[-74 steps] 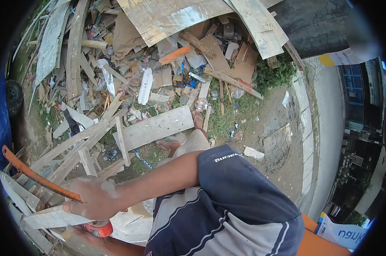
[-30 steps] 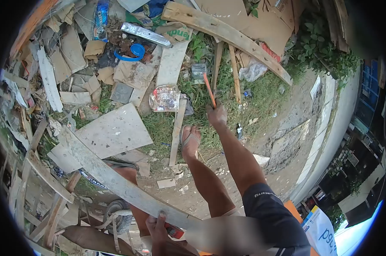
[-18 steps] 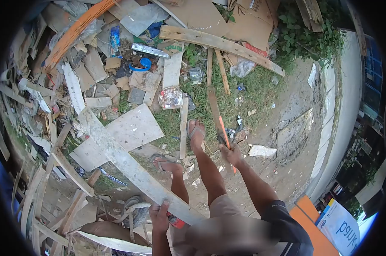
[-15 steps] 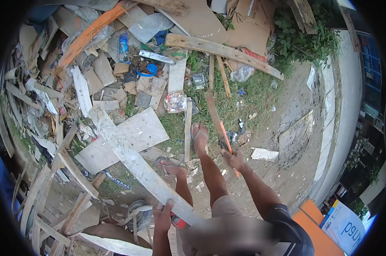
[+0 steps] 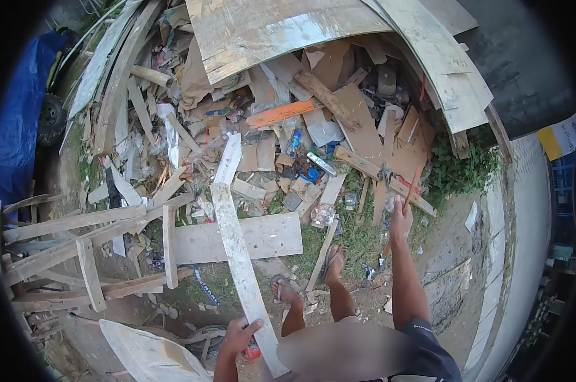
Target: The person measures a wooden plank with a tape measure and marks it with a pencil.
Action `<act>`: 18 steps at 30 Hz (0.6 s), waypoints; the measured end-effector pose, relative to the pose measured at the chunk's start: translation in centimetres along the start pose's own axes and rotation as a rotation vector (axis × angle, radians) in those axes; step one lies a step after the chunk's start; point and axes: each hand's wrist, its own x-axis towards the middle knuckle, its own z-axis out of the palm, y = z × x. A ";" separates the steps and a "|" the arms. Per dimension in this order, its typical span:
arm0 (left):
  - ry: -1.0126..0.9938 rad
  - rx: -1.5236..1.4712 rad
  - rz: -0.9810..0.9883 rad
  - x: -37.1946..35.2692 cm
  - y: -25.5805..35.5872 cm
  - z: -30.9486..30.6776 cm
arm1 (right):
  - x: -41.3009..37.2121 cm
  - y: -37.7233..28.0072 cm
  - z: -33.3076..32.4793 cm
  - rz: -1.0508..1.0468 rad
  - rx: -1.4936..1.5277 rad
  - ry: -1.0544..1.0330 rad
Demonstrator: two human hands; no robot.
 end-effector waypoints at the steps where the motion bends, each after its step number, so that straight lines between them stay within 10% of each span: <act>1: 0.009 0.021 0.017 -0.2 -1.1 -0.8 | -0.3 -0.4 0.1 -0.204 -0.284 0.100; 2: 0.009 0.010 0.027 -0.2 -2.2 -1.3 | -0.5 -0.7 0.5 -0.412 -0.567 0.200; 10: 0.038 -0.145 -0.003 -0.4 -8.3 -1.4 | -17.6 7.2 0.8 0.052 -0.965 -0.623; 18: 0.011 -0.304 -0.035 1.7 -10.7 0.6 | -34.7 15.0 4.2 0.626 -0.348 -1.015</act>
